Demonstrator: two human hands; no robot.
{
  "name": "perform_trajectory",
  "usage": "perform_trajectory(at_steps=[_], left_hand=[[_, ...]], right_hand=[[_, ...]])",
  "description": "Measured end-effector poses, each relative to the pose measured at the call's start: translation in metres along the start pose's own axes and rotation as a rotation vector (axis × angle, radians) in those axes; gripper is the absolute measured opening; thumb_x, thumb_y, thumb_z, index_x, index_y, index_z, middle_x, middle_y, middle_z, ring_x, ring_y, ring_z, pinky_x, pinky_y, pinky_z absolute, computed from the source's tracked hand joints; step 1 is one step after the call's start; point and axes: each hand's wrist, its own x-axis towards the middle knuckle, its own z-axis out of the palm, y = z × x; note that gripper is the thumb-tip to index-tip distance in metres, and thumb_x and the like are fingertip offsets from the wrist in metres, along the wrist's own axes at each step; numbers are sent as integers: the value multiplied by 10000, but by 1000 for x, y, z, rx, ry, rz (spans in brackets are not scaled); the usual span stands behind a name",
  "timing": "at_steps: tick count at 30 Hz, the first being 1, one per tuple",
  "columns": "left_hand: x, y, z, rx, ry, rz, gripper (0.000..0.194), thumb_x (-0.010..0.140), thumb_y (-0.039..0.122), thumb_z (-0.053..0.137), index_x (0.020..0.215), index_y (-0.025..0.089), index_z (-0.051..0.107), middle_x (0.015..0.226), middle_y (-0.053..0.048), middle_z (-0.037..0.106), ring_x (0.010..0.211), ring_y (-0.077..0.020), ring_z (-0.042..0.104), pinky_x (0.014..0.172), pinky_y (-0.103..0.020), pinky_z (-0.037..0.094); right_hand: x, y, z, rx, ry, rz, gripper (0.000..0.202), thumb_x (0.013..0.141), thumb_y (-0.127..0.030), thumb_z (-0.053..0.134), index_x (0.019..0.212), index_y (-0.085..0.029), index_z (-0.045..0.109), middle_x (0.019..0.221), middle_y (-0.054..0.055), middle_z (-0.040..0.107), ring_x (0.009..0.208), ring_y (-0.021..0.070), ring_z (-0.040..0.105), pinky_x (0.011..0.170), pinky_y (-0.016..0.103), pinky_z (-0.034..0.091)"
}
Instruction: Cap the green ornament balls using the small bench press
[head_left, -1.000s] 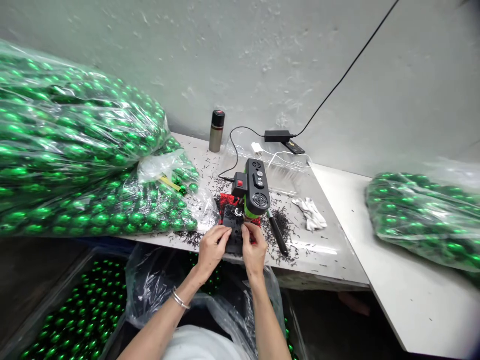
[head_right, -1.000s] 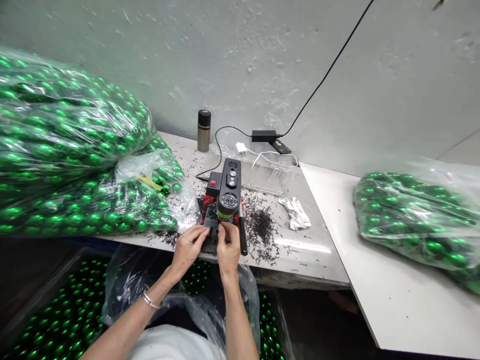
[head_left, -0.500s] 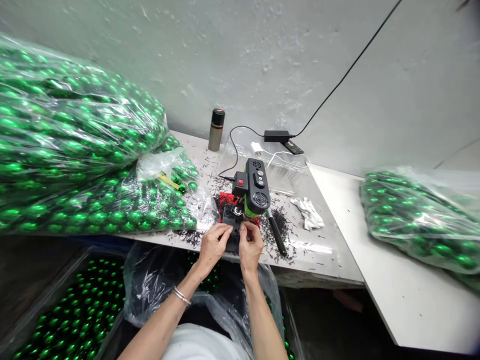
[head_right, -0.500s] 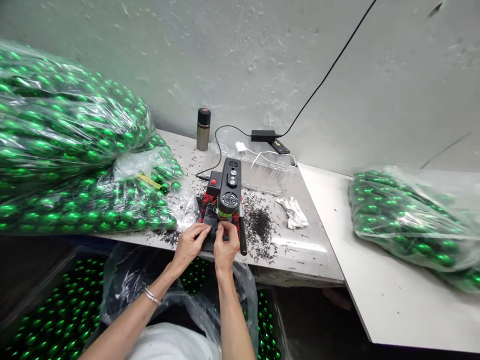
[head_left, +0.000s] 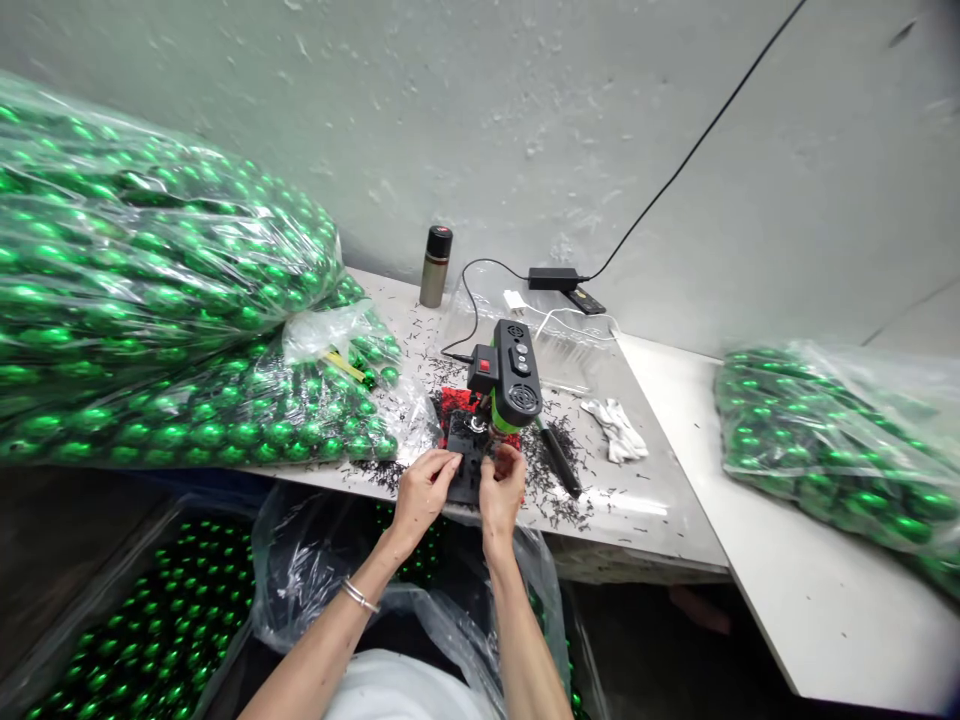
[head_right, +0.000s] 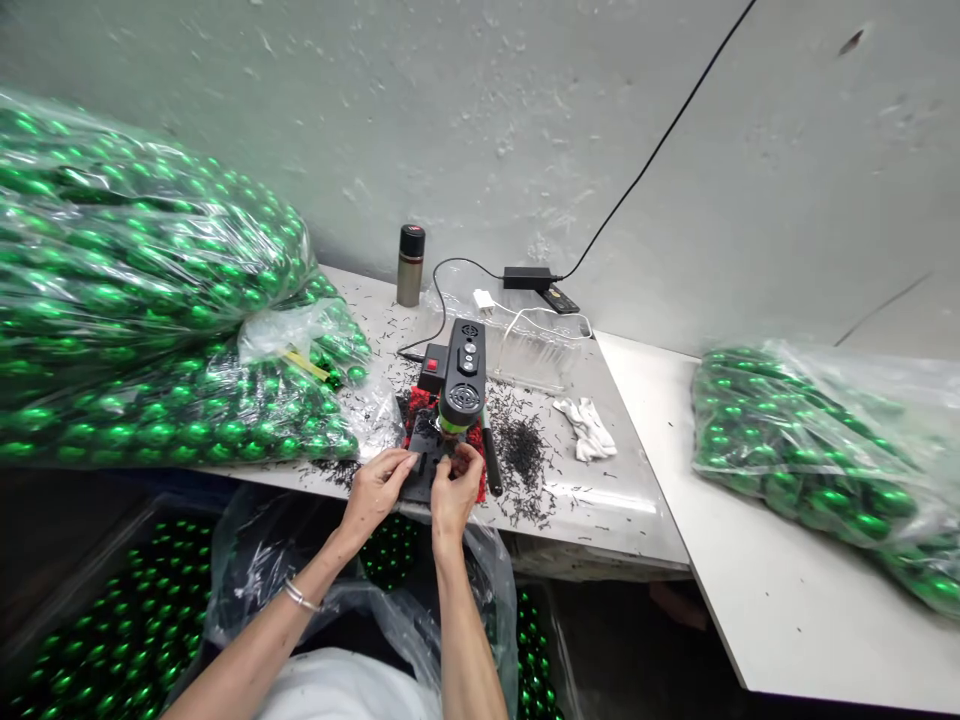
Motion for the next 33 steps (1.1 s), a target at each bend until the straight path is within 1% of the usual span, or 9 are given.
perform_trajectory(at_steps=[3,8,14,18,24,30,33], left_hand=[[0,-1,1,-13,9,-24,204,920,276,561,909,196,749,923,-63,753,872,-189,704,802,-305,567],[8,0,11,-59,-41,-32,196,905,277,581,947,189,751,951,-67,754,907,-193,701,857,-318,553],[14,-3,18,-60,-45,-26,216,908,294,567,939,203,761,953,-67,752,911,-196,699,867,-324,554],[12,-8,20,-57,-43,-35,226,910,297,559,919,204,765,947,-66,754,908,-199,701,880,-336,554],[9,-11,21,-68,-52,-68,234,908,305,557,920,196,764,948,-72,755,911,-206,703,865,-338,561],[10,-9,20,-66,-31,-79,215,902,290,573,969,197,755,972,-72,750,925,-201,696,863,-336,560],[11,-4,23,-78,-52,-38,196,901,284,588,961,199,755,960,-69,747,909,-195,698,844,-325,562]], right_hand=[[-1,0,-6,29,38,72,338,811,-390,576,1074,-179,572,1015,89,671,860,178,625,795,319,500],[0,-7,-7,95,-33,89,351,803,-467,590,992,-174,624,985,84,692,898,186,645,850,334,507],[7,-9,-1,166,-34,103,304,786,-446,573,883,-170,654,881,79,726,811,184,660,798,332,518],[6,-7,-1,174,-42,122,310,780,-448,580,886,-168,663,886,81,737,820,186,666,801,328,516],[1,0,0,199,-63,195,345,760,-477,579,880,-167,674,874,81,747,819,195,672,791,330,522],[-2,1,-6,92,-140,140,306,771,-455,582,860,-180,684,879,69,740,822,189,662,805,327,515],[-2,-1,-9,82,-102,131,315,790,-455,562,881,-180,684,895,69,736,829,188,660,803,322,513]])
